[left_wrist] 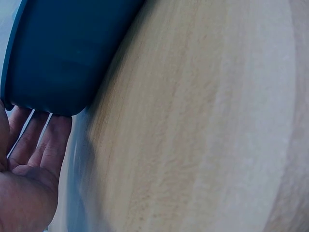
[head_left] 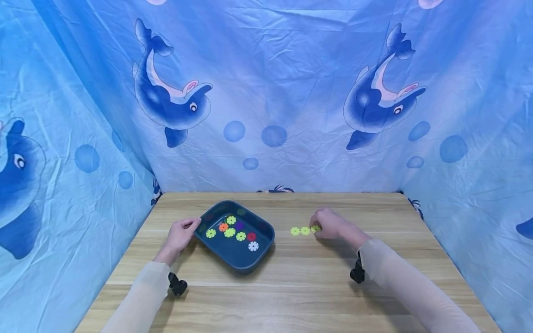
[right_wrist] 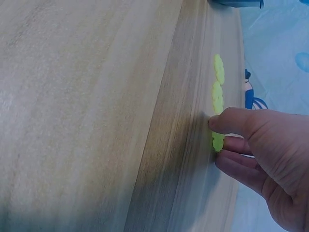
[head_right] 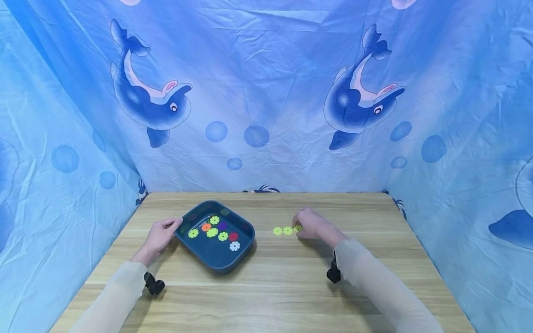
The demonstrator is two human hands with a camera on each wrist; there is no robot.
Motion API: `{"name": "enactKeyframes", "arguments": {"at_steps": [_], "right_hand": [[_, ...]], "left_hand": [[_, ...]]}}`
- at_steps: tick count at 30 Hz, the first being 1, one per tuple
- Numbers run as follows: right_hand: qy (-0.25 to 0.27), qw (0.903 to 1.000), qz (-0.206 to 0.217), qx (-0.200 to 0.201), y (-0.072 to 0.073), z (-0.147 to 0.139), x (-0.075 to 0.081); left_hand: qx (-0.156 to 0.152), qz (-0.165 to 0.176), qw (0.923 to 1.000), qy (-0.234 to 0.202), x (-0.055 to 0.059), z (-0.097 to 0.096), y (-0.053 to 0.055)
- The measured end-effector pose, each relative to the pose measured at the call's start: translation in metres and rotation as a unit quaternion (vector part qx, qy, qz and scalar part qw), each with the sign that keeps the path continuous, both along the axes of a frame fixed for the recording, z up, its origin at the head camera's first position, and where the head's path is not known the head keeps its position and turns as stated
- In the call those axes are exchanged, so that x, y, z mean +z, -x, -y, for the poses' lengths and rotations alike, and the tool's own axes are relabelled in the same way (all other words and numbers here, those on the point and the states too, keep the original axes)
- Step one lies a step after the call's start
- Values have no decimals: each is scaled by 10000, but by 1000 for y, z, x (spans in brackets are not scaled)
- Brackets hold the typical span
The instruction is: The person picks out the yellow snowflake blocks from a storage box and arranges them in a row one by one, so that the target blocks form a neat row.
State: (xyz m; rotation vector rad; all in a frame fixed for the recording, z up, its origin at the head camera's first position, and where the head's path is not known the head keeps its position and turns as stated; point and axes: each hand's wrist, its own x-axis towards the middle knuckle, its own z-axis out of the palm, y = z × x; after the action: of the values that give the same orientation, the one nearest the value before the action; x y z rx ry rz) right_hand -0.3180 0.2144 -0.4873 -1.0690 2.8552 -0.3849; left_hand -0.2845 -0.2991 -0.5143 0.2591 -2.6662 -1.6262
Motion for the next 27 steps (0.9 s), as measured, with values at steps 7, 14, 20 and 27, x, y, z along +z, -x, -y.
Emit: {"name": "enactKeyframes", "arguments": {"at_steps": [7, 14, 20, 27], "right_hand": [[41, 9999, 80, -47, 0, -2, -2], [123, 9999, 49, -6, 3, -4, -6], [145, 9998, 121, -67, 2, -5, -6], [110, 9989, 403, -204, 3, -1, -1]], "left_hand": [[-25, -14, 10000, 79, -2, 2, 1], [-50, 29, 10000, 33, -2, 2, 1], [-59, 18, 10000, -26, -2, 0, 1], [-1, 12, 10000, -11, -2, 2, 2]]}}
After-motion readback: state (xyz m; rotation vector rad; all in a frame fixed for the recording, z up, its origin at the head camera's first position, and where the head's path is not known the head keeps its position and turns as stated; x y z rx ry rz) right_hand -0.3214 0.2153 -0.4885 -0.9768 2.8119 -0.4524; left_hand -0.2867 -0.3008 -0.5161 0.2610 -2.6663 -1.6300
